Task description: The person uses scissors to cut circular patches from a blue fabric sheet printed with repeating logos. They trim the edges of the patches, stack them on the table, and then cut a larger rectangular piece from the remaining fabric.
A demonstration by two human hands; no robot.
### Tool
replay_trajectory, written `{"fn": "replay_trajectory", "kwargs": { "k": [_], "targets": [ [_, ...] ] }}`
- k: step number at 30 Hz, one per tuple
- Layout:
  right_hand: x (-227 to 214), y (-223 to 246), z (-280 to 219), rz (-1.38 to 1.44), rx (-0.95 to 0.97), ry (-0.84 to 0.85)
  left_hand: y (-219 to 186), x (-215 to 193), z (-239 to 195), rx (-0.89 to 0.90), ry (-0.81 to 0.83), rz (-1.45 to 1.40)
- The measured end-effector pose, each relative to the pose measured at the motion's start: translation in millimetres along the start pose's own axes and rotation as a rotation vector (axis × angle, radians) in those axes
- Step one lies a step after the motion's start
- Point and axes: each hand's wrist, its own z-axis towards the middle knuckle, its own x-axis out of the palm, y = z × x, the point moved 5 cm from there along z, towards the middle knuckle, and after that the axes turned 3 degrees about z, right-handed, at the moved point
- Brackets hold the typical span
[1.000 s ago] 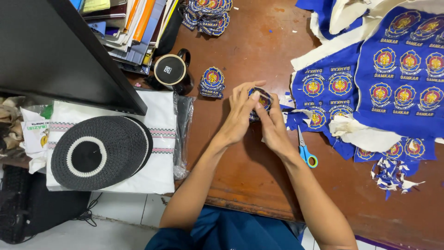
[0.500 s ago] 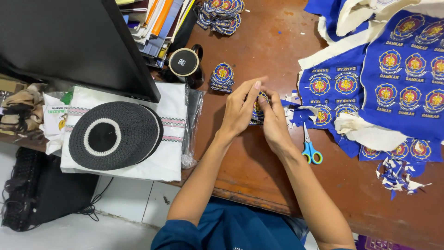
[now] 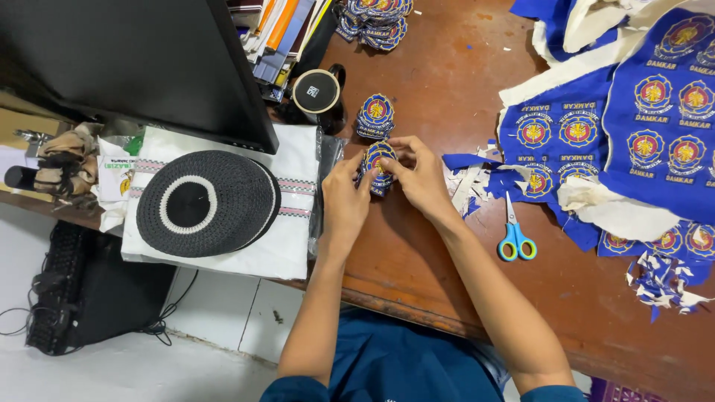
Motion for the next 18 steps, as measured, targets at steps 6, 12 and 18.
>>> {"fn": "replay_trajectory", "kwargs": {
  "k": [6, 12, 18],
  "targets": [
    [16.2, 17.7, -1.2, -0.006, -0.026, 0.005, -12.3, -12.5, -18.1, 0.152, -0.197, 0.249],
    [24.0, 10.3, -0.3, -0.339, -0.279, -0.146, 0.0, 3.3, -21.9, 0.142, -0.153, 0.315],
    [22.0, -2.3, 3.8, -0.467, -0.474, -0.165, -3.0, 7.0, -20.7, 0.105, -0.268, 0.286]
  ]
}}
